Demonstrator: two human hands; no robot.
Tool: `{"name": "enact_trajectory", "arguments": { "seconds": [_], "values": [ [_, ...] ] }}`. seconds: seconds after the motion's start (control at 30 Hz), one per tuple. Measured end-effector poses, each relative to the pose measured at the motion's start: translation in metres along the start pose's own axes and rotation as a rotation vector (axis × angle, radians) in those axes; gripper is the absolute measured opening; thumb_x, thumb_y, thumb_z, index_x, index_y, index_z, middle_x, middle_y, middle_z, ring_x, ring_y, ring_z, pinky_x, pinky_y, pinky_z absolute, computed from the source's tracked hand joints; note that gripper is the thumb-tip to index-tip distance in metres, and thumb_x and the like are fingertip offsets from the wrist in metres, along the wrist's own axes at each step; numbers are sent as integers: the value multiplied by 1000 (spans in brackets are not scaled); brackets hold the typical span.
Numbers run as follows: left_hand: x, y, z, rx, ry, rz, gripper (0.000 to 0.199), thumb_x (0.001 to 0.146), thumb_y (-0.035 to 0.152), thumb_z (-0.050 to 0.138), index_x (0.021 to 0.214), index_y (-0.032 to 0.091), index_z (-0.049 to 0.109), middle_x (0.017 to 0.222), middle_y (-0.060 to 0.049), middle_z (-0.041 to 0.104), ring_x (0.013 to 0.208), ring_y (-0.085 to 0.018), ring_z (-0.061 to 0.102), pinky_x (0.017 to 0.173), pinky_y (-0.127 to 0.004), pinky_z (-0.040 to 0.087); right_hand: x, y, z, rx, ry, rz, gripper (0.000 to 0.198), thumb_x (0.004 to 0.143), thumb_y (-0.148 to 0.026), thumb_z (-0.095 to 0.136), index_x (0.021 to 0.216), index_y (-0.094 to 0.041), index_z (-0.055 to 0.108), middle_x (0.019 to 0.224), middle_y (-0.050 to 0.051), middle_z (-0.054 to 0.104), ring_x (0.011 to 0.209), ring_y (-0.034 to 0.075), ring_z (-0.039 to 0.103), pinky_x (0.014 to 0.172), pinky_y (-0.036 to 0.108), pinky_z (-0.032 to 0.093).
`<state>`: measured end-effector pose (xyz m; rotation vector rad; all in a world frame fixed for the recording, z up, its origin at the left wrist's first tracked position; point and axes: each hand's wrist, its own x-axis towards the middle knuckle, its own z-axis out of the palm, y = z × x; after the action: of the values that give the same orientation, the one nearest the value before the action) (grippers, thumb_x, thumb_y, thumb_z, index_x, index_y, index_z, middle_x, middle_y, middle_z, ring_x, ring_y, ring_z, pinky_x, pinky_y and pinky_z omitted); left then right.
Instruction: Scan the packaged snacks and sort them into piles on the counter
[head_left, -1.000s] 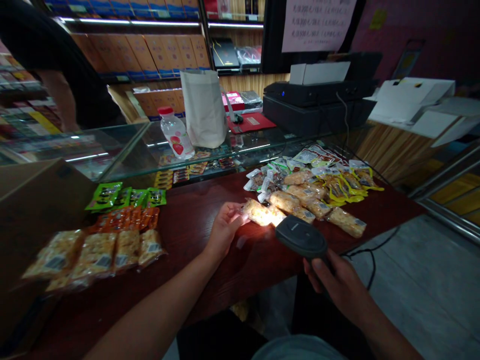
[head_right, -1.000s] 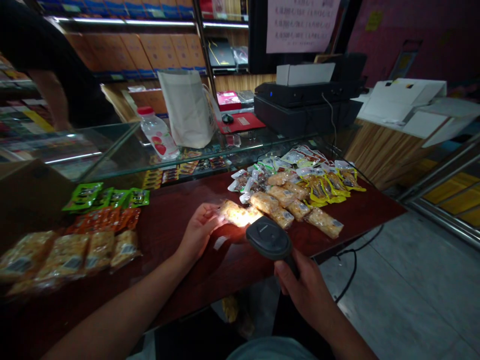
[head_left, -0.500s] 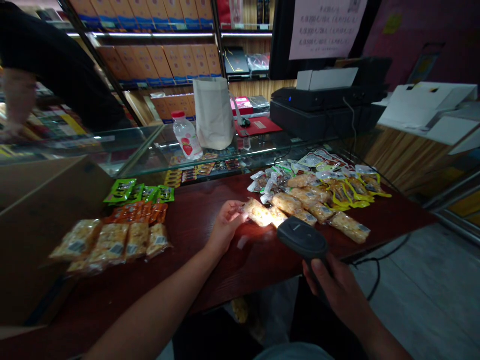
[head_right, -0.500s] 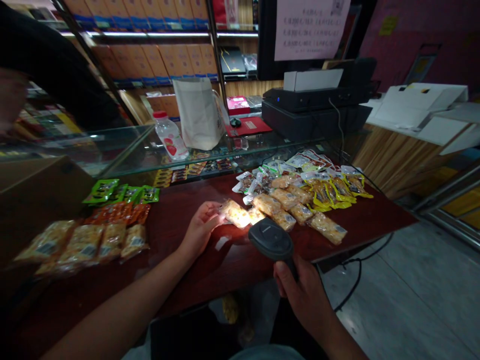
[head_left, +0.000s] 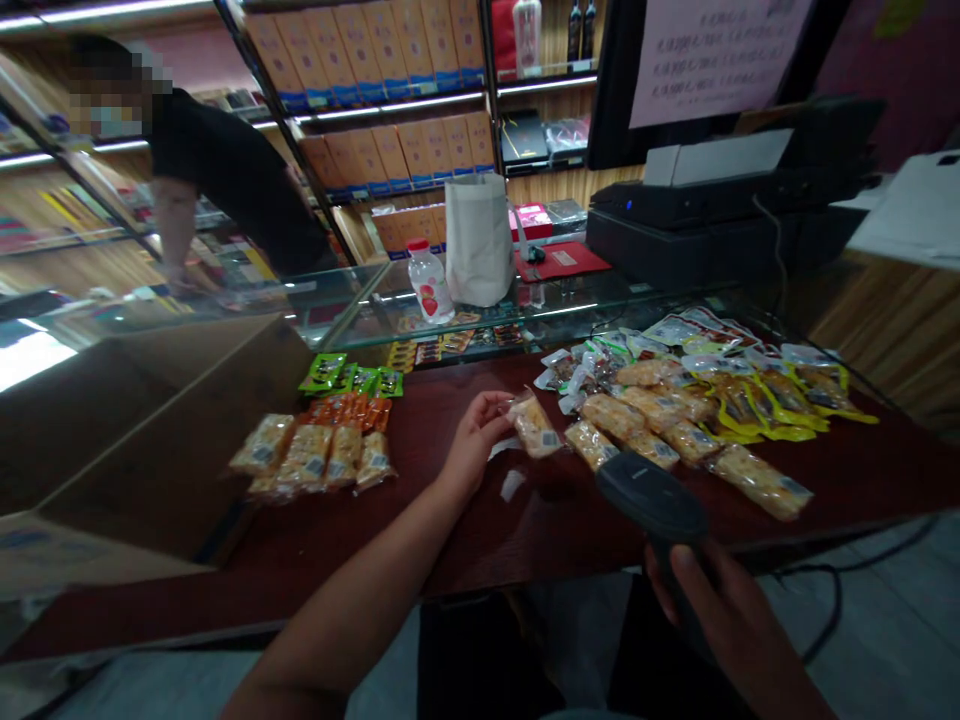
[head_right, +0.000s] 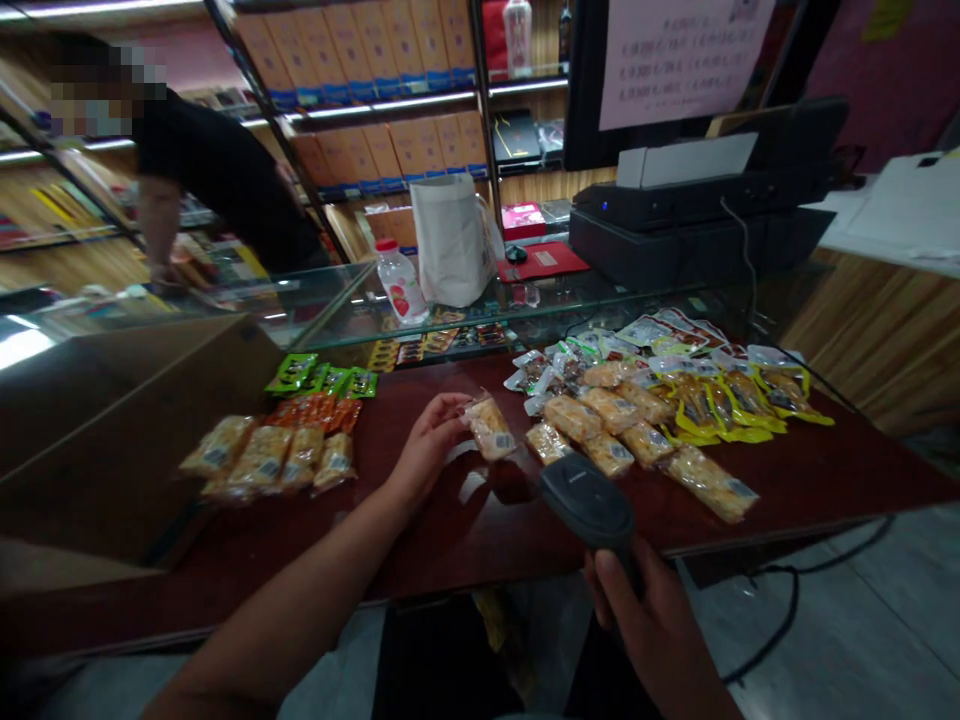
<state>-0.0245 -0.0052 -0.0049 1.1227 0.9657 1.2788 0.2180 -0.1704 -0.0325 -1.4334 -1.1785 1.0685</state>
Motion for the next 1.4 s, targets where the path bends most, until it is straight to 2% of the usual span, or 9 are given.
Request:
{"name": "enact_trajectory", "arguments": {
  "seconds": [0.2, 0.37, 0.47, 0.57, 0.73, 0.93, 1.1, 1.27, 1.4],
  "values": [
    [-3, 39, -60, 561, 251, 75, 33, 76, 27, 60, 109, 23, 63, 81, 1, 67, 71, -19, 62, 67, -29, 49, 2, 18, -16, -60, 14, -1, 52, 90, -72, 51, 78, -25, 68, 60, 1, 65, 58, 20, 61, 55, 27, 51],
    [-3, 55, -101, 1306, 310, -33, 30, 88, 25, 51, 114, 18, 64, 98, -11, 72, 91, -28, 68, 82, -38, 50, 5, 16, -19, -57, 1, -5, 50, 90, -71, 53, 75, -26, 69, 61, 2, 65, 62, 21, 62, 56, 27, 51],
    [-8, 53, -97, 1559, 305, -90, 38, 94, 24, 44, 126, 12, 61, 114, -21, 72, 106, -33, 68, 89, -43, 50, 5, 13, -17, 7, -42, 30, 51, 87, -74, 55, 78, -26, 69, 65, 2, 69, 59, 20, 63, 55, 28, 52],
    [-16, 45, -88, 1719, 303, -37, 44, 97, 21, 38, 133, 7, 59, 131, -25, 65, 122, -35, 62, 99, -46, 48, 2, 8, -16, 26, -51, 65, 55, 84, -78, 55, 81, -25, 71, 66, 3, 70, 55, 20, 61, 54, 28, 52],
    [-36, 27, -84, 1908, 168, 146, 47, 99, 30, 41, 140, 14, 59, 155, -17, 48, 146, -35, 41, 121, -62, 22, 0, 3, -17, 7, 19, 74, 59, 82, -80, 56, 78, -24, 71, 66, 3, 71, 58, 19, 61, 57, 27, 50],
    [-46, 20, -86, 1997, 139, 4, 52, 100, 21, 31, 148, 16, 51, 159, -16, 41, 148, -34, 38, 119, -72, 9, 1, 6, -18, 74, 82, 67, 51, 86, -73, 59, 81, -23, 70, 60, -1, 66, 54, 16, 58, 57, 27, 47],
    [-28, 23, -58, 1948, 152, 37, 56, 99, 31, 45, 151, 11, 46, 160, -21, 37, 152, -39, 28, 117, -75, 5, 9, 10, -25, 80, 79, 9, 52, 91, -70, 54, 82, -21, 69, 58, -1, 63, 54, 16, 55, 56, 28, 44],
    [1, 15, 13, 1583, -280, 265, 65, 98, 41, 50, 156, 17, 34, 162, -18, 35, 153, -32, 27, 120, -69, 9, 14, 6, -40, 130, 155, -34, 52, 93, -70, 51, 83, -21, 67, 57, -2, 60, 54, 16, 55, 59, 29, 43],
    [31, 16, 76, 1389, -389, 362, 73, 94, 47, 58, 156, 19, 31, 162, -19, 37, 153, -32, 29, 120, -69, 8, 13, 1, -49, 126, 249, -20, 53, 92, -71, 51, 88, -20, 68, 61, -1, 63, 57, 16, 56, 61, 29, 44]
  ]
}}
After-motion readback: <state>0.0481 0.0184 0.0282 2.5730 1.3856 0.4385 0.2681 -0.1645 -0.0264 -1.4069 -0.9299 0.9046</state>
